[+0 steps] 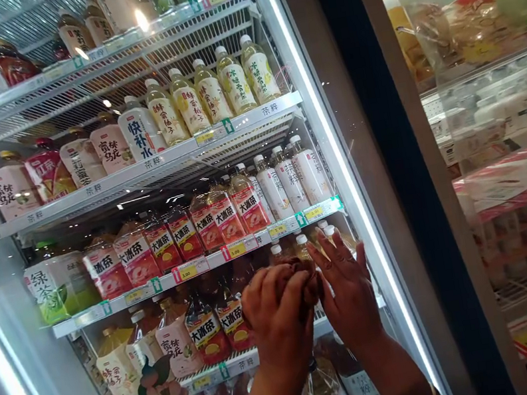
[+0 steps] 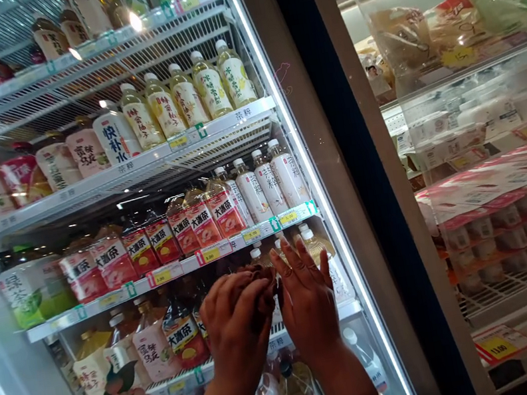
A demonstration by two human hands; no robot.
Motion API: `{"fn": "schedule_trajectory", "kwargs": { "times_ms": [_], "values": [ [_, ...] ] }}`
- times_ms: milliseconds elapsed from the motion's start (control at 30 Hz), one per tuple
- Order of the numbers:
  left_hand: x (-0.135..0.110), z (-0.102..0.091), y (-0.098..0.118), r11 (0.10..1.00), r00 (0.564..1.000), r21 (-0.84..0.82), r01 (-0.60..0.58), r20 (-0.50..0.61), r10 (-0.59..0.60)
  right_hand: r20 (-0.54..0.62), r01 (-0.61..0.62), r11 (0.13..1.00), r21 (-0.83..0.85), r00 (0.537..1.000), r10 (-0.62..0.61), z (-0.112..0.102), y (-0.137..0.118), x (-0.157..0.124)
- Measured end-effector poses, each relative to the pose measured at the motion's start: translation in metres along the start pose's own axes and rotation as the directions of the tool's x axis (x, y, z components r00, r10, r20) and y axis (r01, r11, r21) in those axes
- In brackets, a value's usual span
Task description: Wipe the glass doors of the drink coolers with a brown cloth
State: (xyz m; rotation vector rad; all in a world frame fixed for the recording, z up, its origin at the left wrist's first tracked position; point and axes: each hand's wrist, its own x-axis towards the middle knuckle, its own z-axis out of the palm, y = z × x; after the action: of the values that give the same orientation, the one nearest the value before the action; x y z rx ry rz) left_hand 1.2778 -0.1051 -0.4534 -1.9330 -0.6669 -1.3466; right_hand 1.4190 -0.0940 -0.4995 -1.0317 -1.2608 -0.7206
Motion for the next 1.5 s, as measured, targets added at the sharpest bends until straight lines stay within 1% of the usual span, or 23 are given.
{"fn": "schedule_trajectory", "kwargs": {
  "times_ms": [33, 100, 200, 267, 333, 433, 500, 533, 600, 633, 700, 767, 833, 933, 1000, 1033, 1100, 1167, 1233, 1300, 1333, 1400, 1500],
  "values": [
    [0.002, -0.001, -0.002, 1.000, 1.000, -0.001, 0.000, -0.006, 0.000, -0.002, -0.003, 1.000, 0.002, 1.000, 0.003, 0.000, 0.000, 0.000],
    [0.017, -0.006, -0.010, 0.999, 0.998, -0.006, 0.050, -0.044, -0.050, -0.020, -0.013, 1.000, 0.009, 1.000, 0.013, 0.000, -0.001, 0.000],
    [0.049, -0.013, -0.025, 0.988, 0.973, -0.002, 0.157, -0.174, -0.155, -0.030, -0.034, 0.999, 0.027, 0.999, 0.035, 0.000, -0.003, 0.001],
    [0.056, -0.016, -0.028, 0.980, 0.961, -0.003, 0.198, -0.198, -0.194, -0.027, -0.044, 0.998, 0.043, 0.999, 0.046, -0.001, -0.004, 0.001],
    [0.045, -0.017, -0.023, 0.982, 0.973, 0.005, 0.189, -0.136, -0.187, -0.025, -0.047, 0.998, 0.052, 0.999, 0.048, -0.002, -0.004, 0.001],
    [0.011, -0.017, -0.012, 0.993, 0.993, 0.011, 0.120, 0.011, -0.120, -0.013, -0.041, 0.997, 0.058, 0.999, 0.042, -0.003, -0.004, 0.001],
    [-0.002, -0.018, -0.010, 0.997, 0.995, 0.000, 0.080, 0.053, -0.080, -0.007, -0.040, 0.997, 0.063, 0.999, 0.040, -0.003, -0.004, 0.000],
    [-0.002, -0.019, -0.013, 0.997, 0.996, -0.001, 0.074, 0.047, -0.074, -0.006, -0.040, 0.997, 0.065, 0.999, 0.041, -0.003, -0.005, 0.000],
    [0.013, -0.023, -0.023, 0.995, 0.995, 0.006, 0.100, -0.005, -0.100, -0.012, -0.040, 0.997, 0.065, 0.999, 0.041, -0.003, -0.005, -0.001],
    [0.025, -0.026, -0.030, 0.992, 0.990, 0.013, 0.128, -0.057, -0.127, -0.016, -0.040, 0.997, 0.063, 0.999, 0.041, -0.003, -0.006, -0.001],
    [0.048, -0.031, -0.043, 0.981, 0.968, -0.001, 0.194, -0.162, -0.191, -0.018, -0.037, 0.997, 0.061, 0.999, 0.038, -0.003, -0.007, -0.002],
    [0.059, -0.033, -0.047, 0.969, 0.949, -0.017, 0.248, -0.198, -0.247, -0.011, -0.035, 0.997, 0.065, 0.999, 0.036, -0.003, -0.008, -0.003],
    [0.048, -0.032, -0.041, 0.967, 0.954, -0.012, 0.255, -0.160, -0.253, -0.006, -0.028, 0.997, 0.067, 1.000, 0.029, -0.002, -0.009, -0.004],
    [0.006, -0.025, -0.023, 0.987, 0.987, -0.014, 0.160, -0.012, -0.161, 0.005, -0.013, 0.999, 0.046, 1.000, 0.013, 0.001, -0.009, -0.006],
    [-0.016, -0.023, -0.017, 0.995, 0.996, -0.026, 0.094, 0.001, -0.094, 0.019, 0.003, 1.000, 0.031, 1.000, -0.004, 0.003, -0.010, -0.009],
    [-0.020, -0.023, -0.018, 0.996, 0.997, -0.035, 0.082, 0.002, -0.082, 0.028, 0.016, 1.000, 0.027, 0.999, -0.017, 0.004, -0.011, -0.010],
    [-0.012, -0.028, -0.028, 0.995, 0.996, -0.041, 0.095, -0.002, -0.095, 0.053, 0.052, 0.998, 0.026, 0.997, -0.053, 0.005, -0.016, -0.008],
    [0.011, -0.036, -0.041, 0.987, 0.988, -0.033, 0.155, -0.022, -0.156, 0.071, 0.094, 0.995, 0.042, 0.993, -0.097, 0.006, -0.026, -0.001],
    [0.036, -0.044, -0.051, 0.970, 0.969, -0.038, 0.240, -0.057, -0.242, 0.055, 0.145, 0.984, 0.100, 0.987, -0.151, 0.006, -0.039, 0.010],
    [0.049, -0.050, -0.055, 0.950, 0.951, -0.073, 0.303, -0.048, -0.307, 0.022, 0.226, 0.955, 0.192, 0.972, -0.234, 0.007, -0.055, 0.022],
    [0.049, -0.051, -0.054, 0.940, 0.944, -0.098, 0.326, -0.026, -0.330, 0.016, 0.280, 0.929, 0.243, 0.956, -0.292, 0.008, -0.062, 0.026],
    [0.036, -0.051, -0.049, 0.923, 0.935, -0.151, 0.353, 0.024, -0.353, 0.034, 0.371, 0.868, 0.329, 0.914, -0.403, 0.010, -0.073, 0.026],
    [-0.003, -0.045, -0.046, 0.915, 0.937, -0.203, 0.348, 0.044, -0.346, 0.101, 0.417, 0.833, 0.363, 0.871, -0.480, 0.017, -0.079, 0.009]
  ]
}}
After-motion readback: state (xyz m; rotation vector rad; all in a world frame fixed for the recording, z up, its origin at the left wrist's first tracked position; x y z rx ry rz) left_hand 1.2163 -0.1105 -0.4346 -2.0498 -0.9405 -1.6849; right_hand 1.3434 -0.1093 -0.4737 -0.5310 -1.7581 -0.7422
